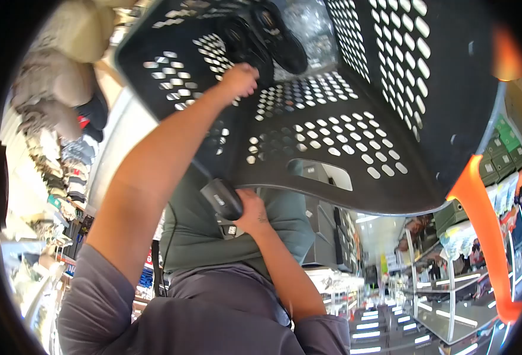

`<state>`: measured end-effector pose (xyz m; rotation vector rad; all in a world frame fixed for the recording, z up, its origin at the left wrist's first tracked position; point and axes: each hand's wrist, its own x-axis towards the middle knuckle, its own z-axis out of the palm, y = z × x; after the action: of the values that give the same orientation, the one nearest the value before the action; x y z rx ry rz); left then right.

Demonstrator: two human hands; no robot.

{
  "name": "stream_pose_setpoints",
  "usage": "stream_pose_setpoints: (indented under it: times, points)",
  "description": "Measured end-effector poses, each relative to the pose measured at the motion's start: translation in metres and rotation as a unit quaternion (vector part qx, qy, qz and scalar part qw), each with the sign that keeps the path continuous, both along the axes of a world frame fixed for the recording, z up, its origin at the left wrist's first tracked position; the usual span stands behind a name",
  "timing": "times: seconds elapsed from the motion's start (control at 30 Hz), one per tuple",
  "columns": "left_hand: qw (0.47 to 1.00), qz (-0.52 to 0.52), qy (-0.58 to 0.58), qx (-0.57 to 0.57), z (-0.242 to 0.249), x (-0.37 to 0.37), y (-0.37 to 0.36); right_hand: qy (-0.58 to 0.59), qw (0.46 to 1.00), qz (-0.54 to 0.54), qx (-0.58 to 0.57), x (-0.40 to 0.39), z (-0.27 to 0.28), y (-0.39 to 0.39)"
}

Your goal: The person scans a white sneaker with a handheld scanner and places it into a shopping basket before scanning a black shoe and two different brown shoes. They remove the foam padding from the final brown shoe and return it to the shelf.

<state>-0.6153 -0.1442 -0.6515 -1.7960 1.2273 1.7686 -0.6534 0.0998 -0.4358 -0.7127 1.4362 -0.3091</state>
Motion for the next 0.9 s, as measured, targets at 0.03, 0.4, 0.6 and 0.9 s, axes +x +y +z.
stream_pose_setpoints:
  times: [0.03,0.4,0.6,0.9]
  points:
    - [1.0,-0.019,-0.004,-0.025,0.016,0.01,0.007,0.037,0.999,-0.009,-0.008,0.003,0.001,-0.001]
    - [0.994,-0.015,0.042,-0.096,0.236,0.059,-0.003,0.126,0.986,0.084,-0.069,-0.024,0.05,-0.053]
    - [0.964,-0.053,0.045,-0.255,0.315,0.128,-0.023,0.155,0.972,-0.177,-0.002,-0.042,0.052,-0.088]
    - [0.975,0.048,0.018,-0.217,0.34,0.288,0.024,0.355,0.928,-0.037,-0.104,-0.075,0.125,-0.108]
